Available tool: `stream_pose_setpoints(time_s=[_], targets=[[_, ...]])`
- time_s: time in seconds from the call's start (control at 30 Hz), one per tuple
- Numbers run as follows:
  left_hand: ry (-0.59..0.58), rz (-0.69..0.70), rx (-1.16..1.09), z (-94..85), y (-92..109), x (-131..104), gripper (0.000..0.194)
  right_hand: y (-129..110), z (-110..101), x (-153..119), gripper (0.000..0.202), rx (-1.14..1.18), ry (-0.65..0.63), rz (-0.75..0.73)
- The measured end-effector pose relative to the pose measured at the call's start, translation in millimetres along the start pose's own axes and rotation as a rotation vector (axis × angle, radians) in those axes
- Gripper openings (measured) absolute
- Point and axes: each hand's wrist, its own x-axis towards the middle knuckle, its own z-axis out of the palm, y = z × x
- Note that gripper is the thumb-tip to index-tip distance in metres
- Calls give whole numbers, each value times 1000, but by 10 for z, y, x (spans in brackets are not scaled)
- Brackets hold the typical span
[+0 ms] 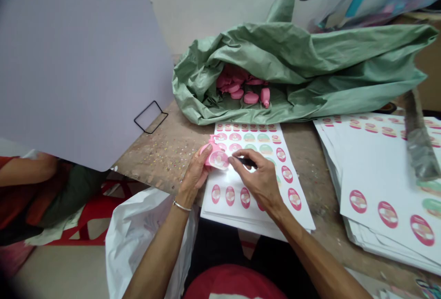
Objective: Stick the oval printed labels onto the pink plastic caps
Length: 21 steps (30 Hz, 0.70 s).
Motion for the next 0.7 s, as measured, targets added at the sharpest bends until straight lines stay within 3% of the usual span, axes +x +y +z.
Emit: stream_pose_setpoints(time_s=[0.23, 0.7], targets=[[-44, -95, -38, 214, 129, -303, 58, -104, -36, 164, 18, 70, -68, -68], [3, -101, -21, 259, 162, -370, 60, -183, -118, 169, 16, -91, -104, -252]])
